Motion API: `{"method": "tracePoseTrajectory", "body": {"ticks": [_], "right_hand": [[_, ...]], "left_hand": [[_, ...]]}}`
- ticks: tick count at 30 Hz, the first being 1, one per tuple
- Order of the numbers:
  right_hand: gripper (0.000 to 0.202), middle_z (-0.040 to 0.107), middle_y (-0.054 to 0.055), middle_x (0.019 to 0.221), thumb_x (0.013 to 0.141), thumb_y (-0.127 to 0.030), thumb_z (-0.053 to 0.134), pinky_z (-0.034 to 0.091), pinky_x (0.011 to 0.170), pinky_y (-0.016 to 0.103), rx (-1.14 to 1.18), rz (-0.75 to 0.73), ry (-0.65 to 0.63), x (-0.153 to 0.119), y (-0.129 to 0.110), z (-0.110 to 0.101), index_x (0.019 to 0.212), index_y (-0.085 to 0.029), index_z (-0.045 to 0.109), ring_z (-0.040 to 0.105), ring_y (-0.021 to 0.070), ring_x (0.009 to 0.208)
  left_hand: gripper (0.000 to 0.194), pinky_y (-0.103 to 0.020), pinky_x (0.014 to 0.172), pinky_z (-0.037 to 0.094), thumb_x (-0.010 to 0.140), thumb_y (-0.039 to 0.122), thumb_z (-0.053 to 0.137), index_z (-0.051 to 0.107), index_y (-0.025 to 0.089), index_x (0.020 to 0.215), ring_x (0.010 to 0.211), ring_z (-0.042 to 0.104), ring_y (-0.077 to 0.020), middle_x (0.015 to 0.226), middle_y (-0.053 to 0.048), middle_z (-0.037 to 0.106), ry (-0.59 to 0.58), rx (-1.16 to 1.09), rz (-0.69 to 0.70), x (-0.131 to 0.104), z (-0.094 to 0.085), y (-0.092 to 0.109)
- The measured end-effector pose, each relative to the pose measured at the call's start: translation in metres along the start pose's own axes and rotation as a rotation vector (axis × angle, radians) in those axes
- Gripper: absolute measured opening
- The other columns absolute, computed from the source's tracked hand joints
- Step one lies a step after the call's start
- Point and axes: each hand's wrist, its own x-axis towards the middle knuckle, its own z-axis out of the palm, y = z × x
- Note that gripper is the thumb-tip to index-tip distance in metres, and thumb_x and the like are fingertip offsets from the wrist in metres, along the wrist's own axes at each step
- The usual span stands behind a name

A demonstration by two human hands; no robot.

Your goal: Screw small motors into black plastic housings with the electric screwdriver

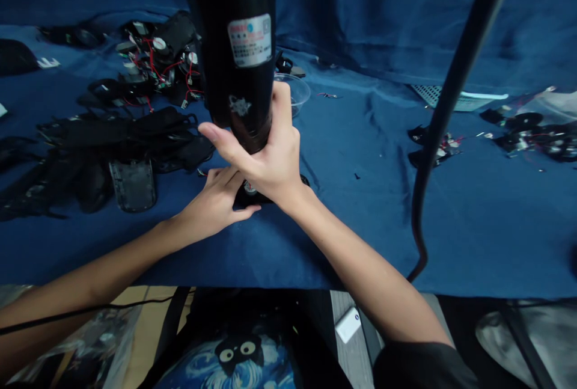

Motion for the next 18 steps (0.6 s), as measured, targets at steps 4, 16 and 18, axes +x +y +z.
{"method": "tracePoseTrajectory", "body": {"ticks": [4, 16, 18], "right_hand": [[0.044, 0.066, -0.002, 0.089, 0.087, -0.052, 0.058, 0.06, 0.063, 0.025, -0.009, -0.014, 0.042, 0.0, -0.002, 0.001, 0.12, -0.029, 0.041, 0.07, 0.0156, 0.09], [0.044, 0.067, -0.001, 0.091, 0.087, -0.056, 0.055, 0.059, 0.065, 0.025, -0.078, -0.045, 0.008, 0.0, 0.0, -0.001, 0.119, -0.028, 0.043, 0.07, 0.0153, 0.09], [0.045, 0.067, -0.001, 0.091, 0.087, -0.057, 0.054, 0.06, 0.066, 0.026, -0.097, -0.042, 0.024, 0.0, 0.0, -0.001, 0.12, -0.029, 0.042, 0.07, 0.0156, 0.091]], "left_hand": [[0.057, -0.043, 0.096, 0.037, 0.082, 0.033, 0.071, 0.043, 0.014, 0.127, 0.112, 0.052, -0.0306, 0.126, -0.012, 0.054, -0.005, 0.005, -0.003, 0.0, 0.001, 0.0], [0.066, -0.043, 0.097, 0.037, 0.083, 0.045, 0.07, 0.039, 0.019, 0.134, 0.123, 0.048, -0.0298, 0.137, -0.012, 0.05, -0.073, -0.056, 0.028, 0.003, -0.006, -0.011], [0.069, -0.043, 0.097, 0.037, 0.081, 0.043, 0.072, 0.038, 0.02, 0.135, 0.124, 0.048, -0.0302, 0.137, -0.012, 0.05, -0.084, -0.052, 0.026, 0.004, -0.006, -0.012]]}}
